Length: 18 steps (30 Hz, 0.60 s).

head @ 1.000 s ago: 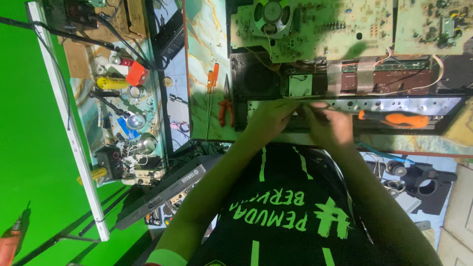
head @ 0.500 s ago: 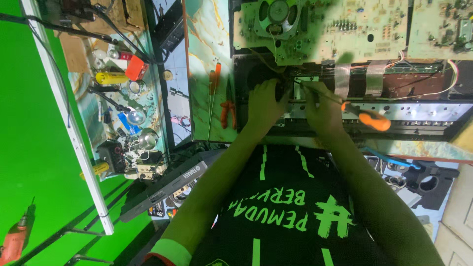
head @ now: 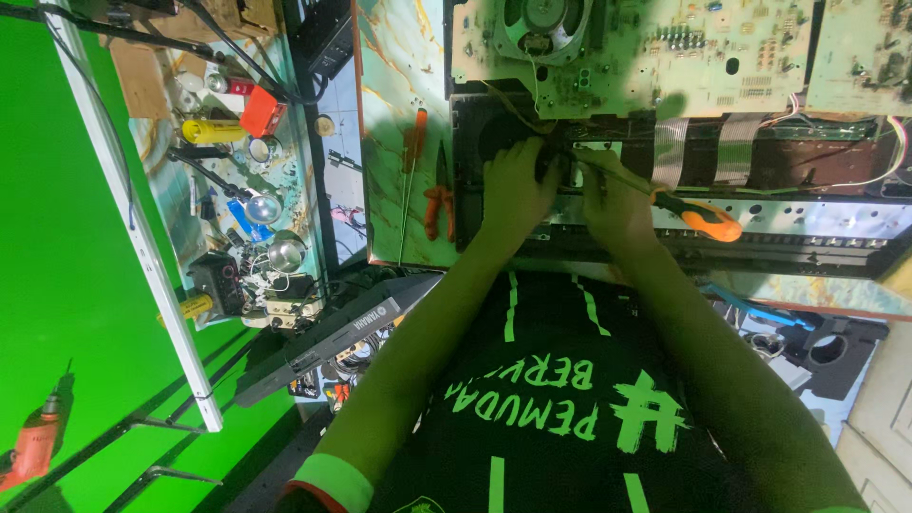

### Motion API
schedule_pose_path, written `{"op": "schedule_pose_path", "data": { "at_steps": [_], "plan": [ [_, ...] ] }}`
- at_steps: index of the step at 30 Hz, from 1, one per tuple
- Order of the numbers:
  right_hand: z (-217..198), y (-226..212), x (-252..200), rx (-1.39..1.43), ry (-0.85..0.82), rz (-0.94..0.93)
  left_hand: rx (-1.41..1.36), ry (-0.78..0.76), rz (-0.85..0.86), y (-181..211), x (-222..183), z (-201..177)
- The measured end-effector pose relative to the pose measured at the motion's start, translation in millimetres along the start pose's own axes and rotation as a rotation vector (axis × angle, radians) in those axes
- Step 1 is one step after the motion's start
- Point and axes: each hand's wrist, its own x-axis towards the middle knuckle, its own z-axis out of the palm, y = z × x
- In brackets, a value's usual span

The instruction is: The person repairs an electronic keyboard by using a screwdriver to remove and replace screws from internal circuit boards, handling wires and electronic components, and applying tape to the internal casing.

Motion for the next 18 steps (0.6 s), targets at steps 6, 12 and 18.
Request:
{"op": "schedule_pose_path", "data": {
  "at_steps": [6,12,18],
  "plan": [
    [-2.3,1.9,-2.8,0.067,0.019,0.009,0.030,0.041,0.005,0.7,-1.5,4.3],
    [-0.9,3.4,-3.5,0.021,-0.001,0.047,0.017,0.033,-0.031,4.7,4.4,0.3],
    [-0.6,6.9,-2.3,0.058,-0.012,-0.055,-0.029,0.054,-0.050,9.1,9.6,-4.7]
  ]
}}
